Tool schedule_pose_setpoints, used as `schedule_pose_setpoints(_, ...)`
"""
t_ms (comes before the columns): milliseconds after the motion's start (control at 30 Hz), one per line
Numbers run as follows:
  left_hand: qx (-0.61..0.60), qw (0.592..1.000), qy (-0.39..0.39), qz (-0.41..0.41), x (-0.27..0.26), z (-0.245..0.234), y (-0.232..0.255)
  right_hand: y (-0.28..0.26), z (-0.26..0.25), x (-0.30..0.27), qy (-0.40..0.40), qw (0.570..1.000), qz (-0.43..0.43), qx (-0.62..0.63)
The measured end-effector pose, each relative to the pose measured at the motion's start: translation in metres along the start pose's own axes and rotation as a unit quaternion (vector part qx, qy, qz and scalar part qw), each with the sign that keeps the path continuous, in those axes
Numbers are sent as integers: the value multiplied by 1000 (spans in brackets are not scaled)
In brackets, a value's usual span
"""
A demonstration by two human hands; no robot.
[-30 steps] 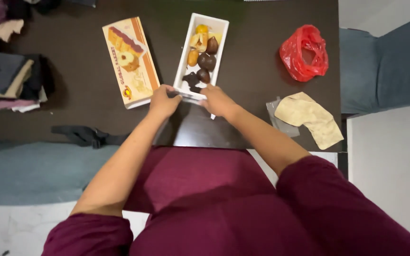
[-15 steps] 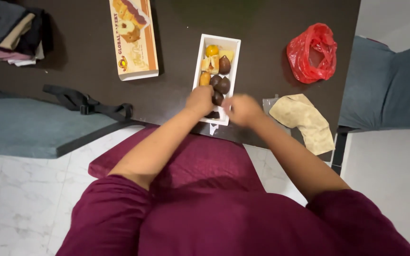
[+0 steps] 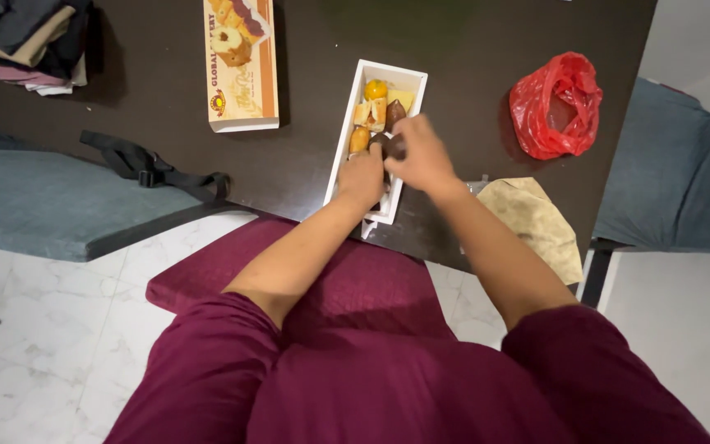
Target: The person packs food into a box, wipes a table with a spray bottle and cloth, and then places a red plastic bag into a bin.
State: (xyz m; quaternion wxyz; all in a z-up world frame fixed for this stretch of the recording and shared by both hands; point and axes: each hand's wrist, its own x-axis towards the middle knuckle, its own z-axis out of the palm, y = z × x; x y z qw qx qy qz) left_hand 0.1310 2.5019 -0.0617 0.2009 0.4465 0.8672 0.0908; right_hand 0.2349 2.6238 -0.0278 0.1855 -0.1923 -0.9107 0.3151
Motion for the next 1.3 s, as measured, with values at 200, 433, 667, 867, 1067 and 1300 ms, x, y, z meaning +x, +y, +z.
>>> schedule_pose_setpoints(200, 26, 994, -21, 101, -8, -18, -8, 70, -4, -43, 64, 995, 78, -1)
schedule_pose_setpoints(433, 84, 974, -2, 209, -8, -40, -17, 55, 0, -68, 76, 985, 29, -155)
schedule_pose_setpoints(667, -247, 900, 119, 337, -31, -87, -14, -17, -1, -61, 17, 857, 138, 495)
schedule_pose_setpoints(867, -208, 895, 152, 363, -40, -89, -1, -14, 6, -62, 45, 806, 131, 575)
schedule_pose_setpoints(1067, -113, 945, 199, 234, -21, -61, -24, 52, -7, -77, 172, 870, 172, 429)
schedule_pose_setpoints(1300, 46, 962, 151, 222, 23, -6, -34, 158, 6, -100, 133, 904, 254, 316)
